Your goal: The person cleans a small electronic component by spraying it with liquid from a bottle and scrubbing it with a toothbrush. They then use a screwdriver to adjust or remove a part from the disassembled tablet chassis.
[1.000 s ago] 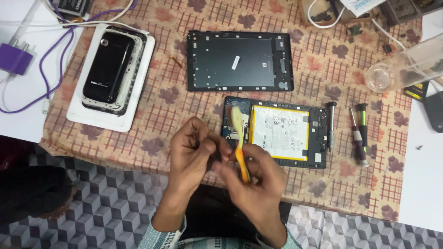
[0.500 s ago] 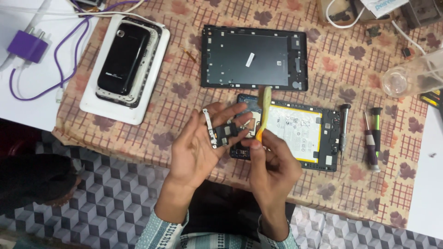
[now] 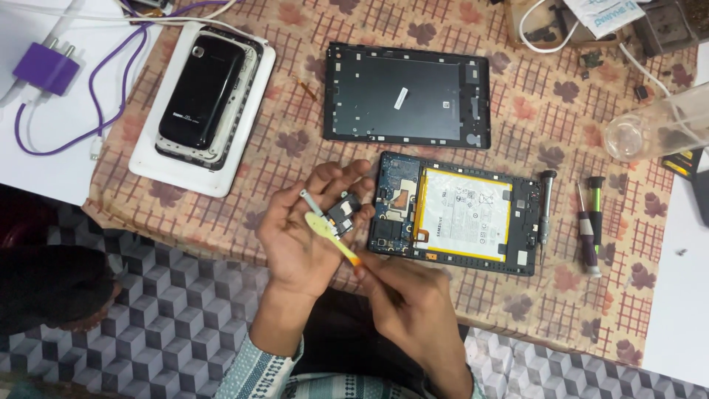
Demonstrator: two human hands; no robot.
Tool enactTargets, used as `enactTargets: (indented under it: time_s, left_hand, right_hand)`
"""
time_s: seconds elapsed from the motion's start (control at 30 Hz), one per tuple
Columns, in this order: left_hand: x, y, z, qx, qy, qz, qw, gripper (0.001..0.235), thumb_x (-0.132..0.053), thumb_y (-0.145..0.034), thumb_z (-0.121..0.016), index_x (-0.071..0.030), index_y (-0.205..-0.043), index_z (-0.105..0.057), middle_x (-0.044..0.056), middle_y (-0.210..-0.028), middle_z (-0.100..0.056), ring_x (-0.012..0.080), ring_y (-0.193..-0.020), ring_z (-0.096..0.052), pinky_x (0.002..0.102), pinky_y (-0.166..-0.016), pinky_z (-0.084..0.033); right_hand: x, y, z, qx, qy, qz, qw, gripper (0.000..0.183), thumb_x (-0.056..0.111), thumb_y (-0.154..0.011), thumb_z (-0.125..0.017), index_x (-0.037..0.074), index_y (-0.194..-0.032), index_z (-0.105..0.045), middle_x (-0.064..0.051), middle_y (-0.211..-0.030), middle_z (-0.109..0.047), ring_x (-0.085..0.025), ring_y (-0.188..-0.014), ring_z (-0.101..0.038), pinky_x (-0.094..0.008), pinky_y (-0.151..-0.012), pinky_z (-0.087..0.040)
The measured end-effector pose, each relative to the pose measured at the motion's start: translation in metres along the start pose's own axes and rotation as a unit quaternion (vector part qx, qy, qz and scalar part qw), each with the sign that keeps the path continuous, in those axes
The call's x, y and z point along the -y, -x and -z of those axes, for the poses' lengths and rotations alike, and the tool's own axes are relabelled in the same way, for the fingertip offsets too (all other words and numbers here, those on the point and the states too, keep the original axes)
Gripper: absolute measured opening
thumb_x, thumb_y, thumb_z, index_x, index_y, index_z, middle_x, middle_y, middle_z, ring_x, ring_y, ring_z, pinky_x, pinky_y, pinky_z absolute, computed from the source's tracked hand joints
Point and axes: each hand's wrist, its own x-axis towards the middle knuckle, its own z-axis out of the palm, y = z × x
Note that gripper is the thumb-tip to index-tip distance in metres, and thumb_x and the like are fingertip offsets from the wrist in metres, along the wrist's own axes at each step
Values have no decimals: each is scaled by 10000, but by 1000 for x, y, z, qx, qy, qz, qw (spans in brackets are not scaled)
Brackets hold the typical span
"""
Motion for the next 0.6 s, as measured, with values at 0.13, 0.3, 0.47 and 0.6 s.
enactTargets:
  time_s: [0.13, 0.3, 0.47, 0.6]
  left_hand:
    - [-1, 1, 0, 40, -13, -10, 999, 407, -357, -1031, -423, -28, -1192, -602, 243, -1374, -600, 313, -1229, -561, 422, -966, -480]
    - [5, 4, 4, 60, -87, 20, 994, 464, -399, -1049, -406, -10, -1232, -580, 255, -1367, -602, 311, -1239, -558, 427, -992, -473]
    - [1, 2, 1, 68, -67, 23, 995, 509, -389, -1056, -399, 11, -1325, -561, 280, -1370, -589, 327, -1223, -551, 440, -1001, -456]
    - [2, 3, 2, 16, -44, 16, 999, 501, -377, -1042, -405, 10, -1330, -541, 271, -1359, -575, 347, -1229, -551, 472, -1033, -465]
  right_hand:
    - [1, 3, -7, -59, -4, 21, 998, 223, 10, -872, -730, -34, -1088, -759, -80, -619, -644, -112, -450, -567, -280, -441, -418]
    - [0, 2, -10, -51, -15, 7, 999, 228, 11, -858, -739, -36, -1080, -762, -90, -641, -668, -124, -450, -568, -291, -441, -422]
    - [1, -4, -13, -90, -26, 85, 992, 186, 23, -927, -717, -33, -1105, -724, -127, -812, -718, -191, -641, -698, -311, -568, -527]
    - [4, 5, -3, -38, -18, 3, 999, 230, 16, -896, -718, -32, -1118, -752, -145, -722, -701, -220, -553, -682, -339, -522, -507]
